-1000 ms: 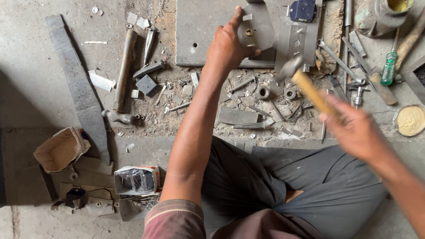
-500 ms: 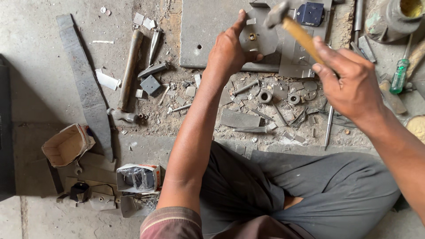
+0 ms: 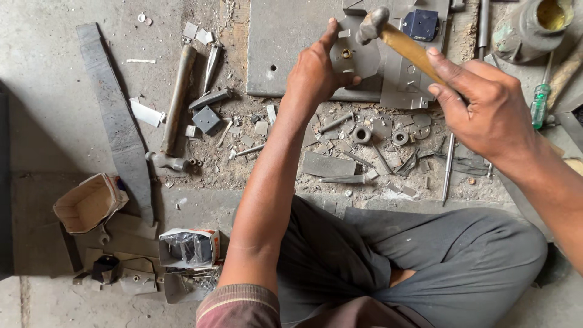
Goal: The person sits on the floor and uses a hammer to tap a metal pin into a lock mechanism mounted on a metal plate. They repeatedly adjust the plate and hammer the pin to secure it, then inspect the assembly.
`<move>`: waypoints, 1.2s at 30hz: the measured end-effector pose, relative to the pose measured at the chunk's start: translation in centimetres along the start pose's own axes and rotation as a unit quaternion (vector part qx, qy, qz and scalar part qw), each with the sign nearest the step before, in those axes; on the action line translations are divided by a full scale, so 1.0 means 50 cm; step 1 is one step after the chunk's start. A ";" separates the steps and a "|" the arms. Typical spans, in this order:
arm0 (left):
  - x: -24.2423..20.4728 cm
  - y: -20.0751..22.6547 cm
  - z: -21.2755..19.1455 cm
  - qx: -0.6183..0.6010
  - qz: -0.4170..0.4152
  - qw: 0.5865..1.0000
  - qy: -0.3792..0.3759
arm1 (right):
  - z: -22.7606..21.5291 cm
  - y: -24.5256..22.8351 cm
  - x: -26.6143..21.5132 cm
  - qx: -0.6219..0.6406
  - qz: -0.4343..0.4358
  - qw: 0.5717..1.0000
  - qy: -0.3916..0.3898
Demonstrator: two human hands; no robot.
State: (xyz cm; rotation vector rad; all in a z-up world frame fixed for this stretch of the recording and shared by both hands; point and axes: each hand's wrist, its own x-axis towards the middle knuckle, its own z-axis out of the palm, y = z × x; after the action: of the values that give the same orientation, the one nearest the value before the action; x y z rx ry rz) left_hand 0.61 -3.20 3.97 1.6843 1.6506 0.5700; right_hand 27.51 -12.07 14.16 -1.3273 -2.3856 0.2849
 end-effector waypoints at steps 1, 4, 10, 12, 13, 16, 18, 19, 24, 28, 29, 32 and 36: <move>0.000 0.000 0.000 0.003 -0.003 1.000 -0.003 | 0.002 0.000 0.000 0.001 -0.002 1.000 0.001; 0.002 0.002 0.003 0.007 -0.018 1.000 -0.006 | 0.013 0.001 0.007 -0.024 -0.016 1.000 -0.010; 0.002 0.008 -0.002 0.009 -0.032 0.999 -0.020 | -0.011 -0.006 0.027 -0.001 -0.025 1.000 -0.016; 0.005 0.008 -0.003 0.017 -0.023 0.999 -0.016 | -0.022 -0.017 0.024 0.023 -0.052 0.997 0.045; 0.005 0.007 -0.002 0.020 -0.020 0.999 -0.014 | -0.023 -0.019 0.023 0.012 -0.054 0.996 0.075; 0.004 0.010 -0.002 0.022 -0.026 0.999 -0.017 | -0.002 -0.010 0.023 -0.014 -0.015 1.000 0.016; 0.004 0.016 -0.002 0.025 -0.043 0.998 -0.028 | 0.017 0.006 0.023 -0.042 0.018 0.998 -0.046; 0.005 0.018 -0.001 0.027 -0.051 0.998 -0.034 | 0.012 0.018 0.020 -0.062 0.033 0.996 -0.063; 0.013 0.001 0.011 0.025 -0.012 1.000 -0.012 | -0.012 0.055 -0.006 0.006 -0.093 0.990 0.106; 0.007 0.000 0.006 0.003 -0.034 0.999 -0.024 | 0.034 0.050 -0.001 -0.031 -0.052 0.998 -0.008; 0.006 0.001 0.004 0.003 -0.028 0.999 -0.022 | 0.039 0.040 0.003 -0.078 -0.011 0.992 -0.097; 0.003 0.001 0.000 0.007 -0.024 1.000 -0.018 | 0.002 0.023 0.027 -0.086 0.007 0.992 -0.097; 0.007 0.007 -0.003 0.011 -0.036 0.999 -0.026 | -0.038 0.001 0.014 -0.027 -0.095 0.988 0.116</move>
State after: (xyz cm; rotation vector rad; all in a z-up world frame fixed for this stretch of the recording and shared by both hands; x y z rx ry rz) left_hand 0.75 -2.82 4.28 1.6344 1.6778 0.4705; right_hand 28.03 -11.47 16.03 -1.0797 -2.3129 0.0095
